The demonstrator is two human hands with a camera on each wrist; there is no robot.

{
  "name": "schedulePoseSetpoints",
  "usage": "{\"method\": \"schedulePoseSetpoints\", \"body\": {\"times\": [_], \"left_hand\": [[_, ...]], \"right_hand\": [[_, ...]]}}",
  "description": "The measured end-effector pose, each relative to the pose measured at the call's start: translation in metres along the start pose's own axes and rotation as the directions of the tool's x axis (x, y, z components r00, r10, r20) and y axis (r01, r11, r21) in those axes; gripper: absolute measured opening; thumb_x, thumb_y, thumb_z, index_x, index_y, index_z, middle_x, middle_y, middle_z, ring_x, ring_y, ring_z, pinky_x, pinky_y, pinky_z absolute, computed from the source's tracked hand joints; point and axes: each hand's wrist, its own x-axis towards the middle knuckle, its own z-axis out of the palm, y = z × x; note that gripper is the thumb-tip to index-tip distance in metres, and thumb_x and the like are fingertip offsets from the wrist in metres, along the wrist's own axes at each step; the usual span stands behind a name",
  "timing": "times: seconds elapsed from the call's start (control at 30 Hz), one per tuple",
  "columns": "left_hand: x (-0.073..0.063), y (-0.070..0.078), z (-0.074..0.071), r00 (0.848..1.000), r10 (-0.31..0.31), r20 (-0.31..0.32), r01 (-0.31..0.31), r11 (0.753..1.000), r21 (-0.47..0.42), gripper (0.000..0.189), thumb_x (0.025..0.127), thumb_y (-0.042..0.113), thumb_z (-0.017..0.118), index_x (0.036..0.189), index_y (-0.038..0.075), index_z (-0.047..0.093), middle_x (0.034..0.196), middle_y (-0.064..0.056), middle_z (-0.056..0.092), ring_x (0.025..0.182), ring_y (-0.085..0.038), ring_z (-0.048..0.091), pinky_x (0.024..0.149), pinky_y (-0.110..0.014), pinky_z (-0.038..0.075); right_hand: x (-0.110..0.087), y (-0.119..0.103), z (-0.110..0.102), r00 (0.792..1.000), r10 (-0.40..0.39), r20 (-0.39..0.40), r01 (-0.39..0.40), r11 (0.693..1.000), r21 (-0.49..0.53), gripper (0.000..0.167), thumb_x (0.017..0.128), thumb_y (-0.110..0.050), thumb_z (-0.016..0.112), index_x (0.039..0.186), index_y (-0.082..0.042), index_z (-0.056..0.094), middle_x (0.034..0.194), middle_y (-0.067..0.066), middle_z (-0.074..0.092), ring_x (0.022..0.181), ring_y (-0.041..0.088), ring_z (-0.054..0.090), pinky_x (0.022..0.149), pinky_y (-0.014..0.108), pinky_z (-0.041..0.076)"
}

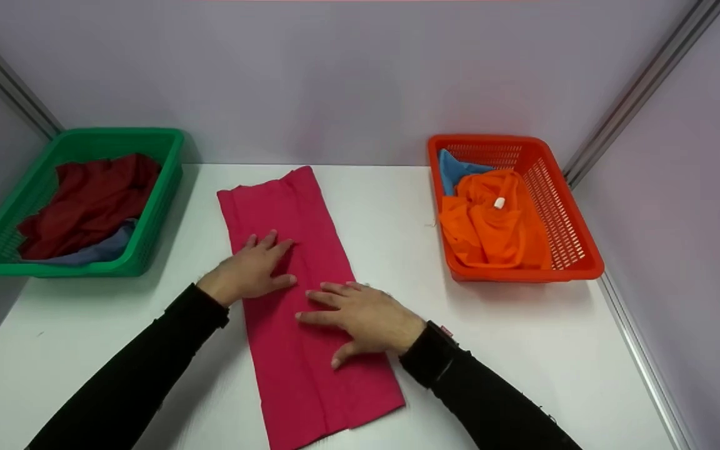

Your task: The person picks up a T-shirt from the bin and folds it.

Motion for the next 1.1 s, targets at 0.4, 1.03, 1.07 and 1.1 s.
{"method": "schedulePoseSetpoints", "body": {"times": [0.4,1.03,1.07,1.1], "left_hand": [[-0.008,0.003,0.018,0.99,0.121,0.075,-0.123,0.992,0.024,0.101,0.103,0.049,0.091,0.185,0.019,0.04,0.196,-0.023,0.025,0.179,-0.067,0.015,0.139,-0.08,0.036],[0.028,0.002,0.003,0.973,0.199,0.118,-0.203,0.979,0.022,0.1,0.1,0.048,0.095,0.183,0.03,0.044,0.199,-0.008,0.023,0.184,-0.057,0.01,0.139,-0.079,0.038],[0.031,0.002,0.002,0.973,0.198,0.117,-0.201,0.979,0.018,0.1,0.1,0.048,0.095,0.183,0.03,0.044,0.199,-0.008,0.023,0.184,-0.056,0.01,0.139,-0.079,0.037],[0.033,0.002,0.001,0.974,0.195,0.116,-0.198,0.98,0.013,0.099,0.1,0.048,0.094,0.184,0.03,0.043,0.199,-0.008,0.022,0.184,-0.056,0.009,0.139,-0.08,0.037]], "right_hand": [[-0.004,-0.017,0.016,0.998,0.062,0.018,-0.063,0.997,0.034,0.097,0.095,-0.069,0.089,0.178,-0.036,0.052,0.193,0.008,0.04,0.178,0.042,0.042,0.127,0.061,0.06],[0.006,-0.024,0.016,0.979,0.201,-0.03,-0.198,0.977,0.08,0.084,0.104,-0.071,0.079,0.175,-0.03,0.059,0.187,0.015,0.048,0.171,0.049,0.05,0.107,0.068,0.07],[0.007,-0.021,0.015,0.979,0.201,-0.033,-0.198,0.977,0.075,0.084,0.104,-0.071,0.08,0.174,-0.03,0.059,0.187,0.014,0.049,0.171,0.049,0.051,0.107,0.068,0.07],[0.008,-0.018,0.015,0.978,0.205,-0.034,-0.202,0.977,0.072,0.084,0.104,-0.071,0.08,0.174,-0.03,0.059,0.187,0.014,0.049,0.171,0.048,0.051,0.108,0.067,0.07]]}}
